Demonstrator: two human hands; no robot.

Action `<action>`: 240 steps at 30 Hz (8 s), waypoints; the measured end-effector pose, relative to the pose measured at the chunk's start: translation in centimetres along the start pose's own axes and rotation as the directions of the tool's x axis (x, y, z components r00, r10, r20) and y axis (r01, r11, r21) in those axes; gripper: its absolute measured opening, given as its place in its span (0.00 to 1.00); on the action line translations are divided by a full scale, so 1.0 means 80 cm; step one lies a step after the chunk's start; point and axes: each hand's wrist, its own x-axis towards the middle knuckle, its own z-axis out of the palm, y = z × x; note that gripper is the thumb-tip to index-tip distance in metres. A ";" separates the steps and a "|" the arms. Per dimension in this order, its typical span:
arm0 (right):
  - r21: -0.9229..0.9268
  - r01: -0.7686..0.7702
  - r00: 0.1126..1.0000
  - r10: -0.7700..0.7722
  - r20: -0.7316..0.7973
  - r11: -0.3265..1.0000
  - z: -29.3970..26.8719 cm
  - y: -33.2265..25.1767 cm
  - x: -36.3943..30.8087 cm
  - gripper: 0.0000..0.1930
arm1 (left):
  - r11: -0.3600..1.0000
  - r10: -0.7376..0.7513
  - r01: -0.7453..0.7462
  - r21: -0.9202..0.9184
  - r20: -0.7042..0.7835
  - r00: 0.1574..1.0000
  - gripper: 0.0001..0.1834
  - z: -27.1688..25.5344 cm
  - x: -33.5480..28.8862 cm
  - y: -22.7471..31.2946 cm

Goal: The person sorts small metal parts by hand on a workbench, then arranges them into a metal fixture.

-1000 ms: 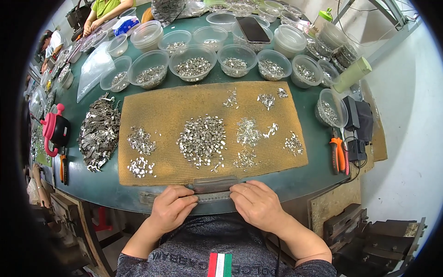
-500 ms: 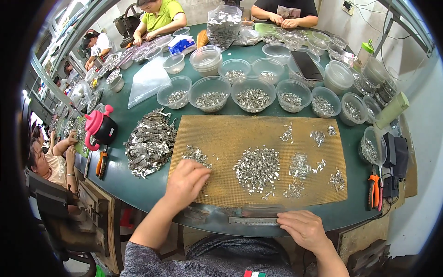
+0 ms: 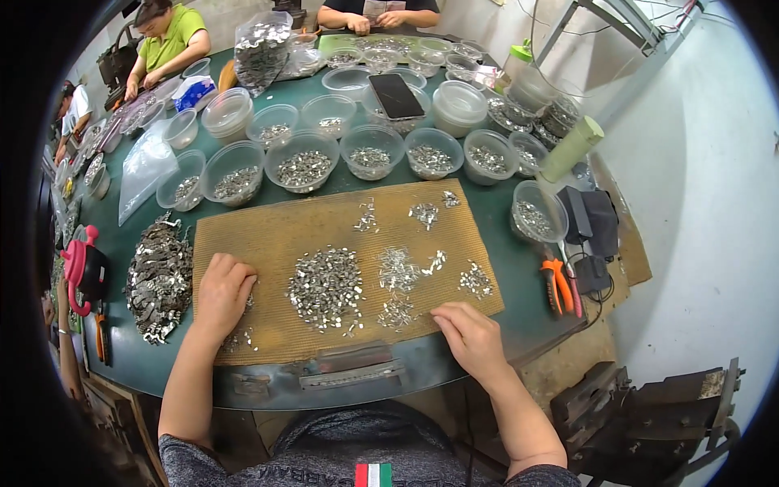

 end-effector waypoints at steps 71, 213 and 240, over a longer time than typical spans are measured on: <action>0.143 0.218 0.935 -0.248 0.254 0.966 0.045 -0.070 -0.051 0.17 | 0.837 -0.057 0.094 -0.539 0.086 0.995 0.08 0.004 -0.110 0.160; 0.014 0.674 0.647 -0.600 0.470 0.738 0.208 -0.176 0.129 0.05 | 0.813 -0.257 0.193 -0.549 -0.040 0.966 0.07 -0.047 -0.174 0.066; 0.030 0.430 0.802 -0.397 0.446 0.903 0.117 -0.097 0.046 0.04 | 0.812 -0.042 0.080 -0.578 0.078 0.996 0.08 0.004 -0.114 0.157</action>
